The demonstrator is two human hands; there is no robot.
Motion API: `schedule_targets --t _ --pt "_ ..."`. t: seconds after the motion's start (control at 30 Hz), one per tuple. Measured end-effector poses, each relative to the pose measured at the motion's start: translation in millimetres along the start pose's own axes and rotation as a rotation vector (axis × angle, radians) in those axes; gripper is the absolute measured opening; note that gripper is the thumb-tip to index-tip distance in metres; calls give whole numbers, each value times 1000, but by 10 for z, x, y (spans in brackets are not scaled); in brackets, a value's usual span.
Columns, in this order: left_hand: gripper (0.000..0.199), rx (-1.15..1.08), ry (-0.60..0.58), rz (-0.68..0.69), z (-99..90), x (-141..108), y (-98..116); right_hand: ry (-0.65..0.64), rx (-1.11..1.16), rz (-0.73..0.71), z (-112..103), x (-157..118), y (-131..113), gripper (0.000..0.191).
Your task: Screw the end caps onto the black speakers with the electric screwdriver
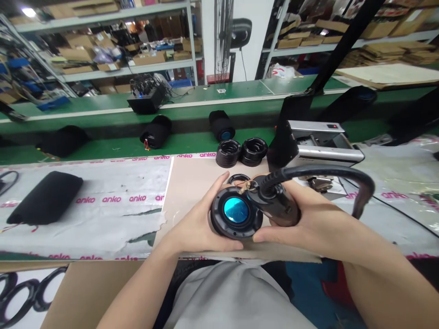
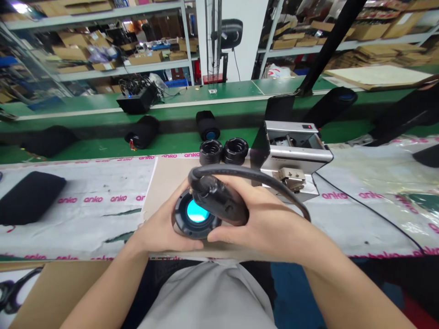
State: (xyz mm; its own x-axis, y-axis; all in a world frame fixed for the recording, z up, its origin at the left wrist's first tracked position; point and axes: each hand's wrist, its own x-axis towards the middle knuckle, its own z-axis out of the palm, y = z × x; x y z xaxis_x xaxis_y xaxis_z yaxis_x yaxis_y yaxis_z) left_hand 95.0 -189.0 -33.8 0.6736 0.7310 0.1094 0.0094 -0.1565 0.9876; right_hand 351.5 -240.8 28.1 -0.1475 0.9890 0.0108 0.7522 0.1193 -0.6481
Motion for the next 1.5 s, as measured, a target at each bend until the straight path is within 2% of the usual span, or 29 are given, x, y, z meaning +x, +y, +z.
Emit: schedule_targets --t 0.17,0.3,0.4,0.6,0.67,0.8,0.87,0.97,1.03,1.17,1.3,1.4,1.5 --pt "140 -18 -5 -8 -8 -2 5 -24 -28 37 5 43 -16 64" --pt "142 -41 -5 -4 -2 -20 -35 -58 -41 93 11 42 -79 45" --pt "140 -74 -7 21 16 -31 -56 -75 -90 121 6 33 -127 39" --pt "139 -67 34 31 69 -62 -116 -168 -166 219 -71 88 -189 61" --pt "138 -77 54 49 87 -70 -151 -196 -237 235 -94 99 -194 61" --pt "132 -98 67 108 96 -59 -180 -173 -320 128 -134 130 -186 65" --pt "127 -88 53 127 89 -45 -160 -214 -313 112 -165 169 -186 66" --pt "122 -73 69 114 93 -34 -124 -313 -264 153 -200 225 -207 52" --pt "122 -94 85 108 107 -34 -127 -283 -246 138 -191 225 -233 49" --pt "128 -145 70 156 118 -29 -183 -143 -241 63 -119 137 -249 59" --pt "128 -120 42 183 95 -1 -204 -191 -155 66 -139 103 -164 70" --pt "125 -130 114 233 141 36 -195 -231 -97 65 -164 156 -120 85" --pt "107 -166 247 279 243 64 -183 -227 -62 106 -130 179 -140 87"
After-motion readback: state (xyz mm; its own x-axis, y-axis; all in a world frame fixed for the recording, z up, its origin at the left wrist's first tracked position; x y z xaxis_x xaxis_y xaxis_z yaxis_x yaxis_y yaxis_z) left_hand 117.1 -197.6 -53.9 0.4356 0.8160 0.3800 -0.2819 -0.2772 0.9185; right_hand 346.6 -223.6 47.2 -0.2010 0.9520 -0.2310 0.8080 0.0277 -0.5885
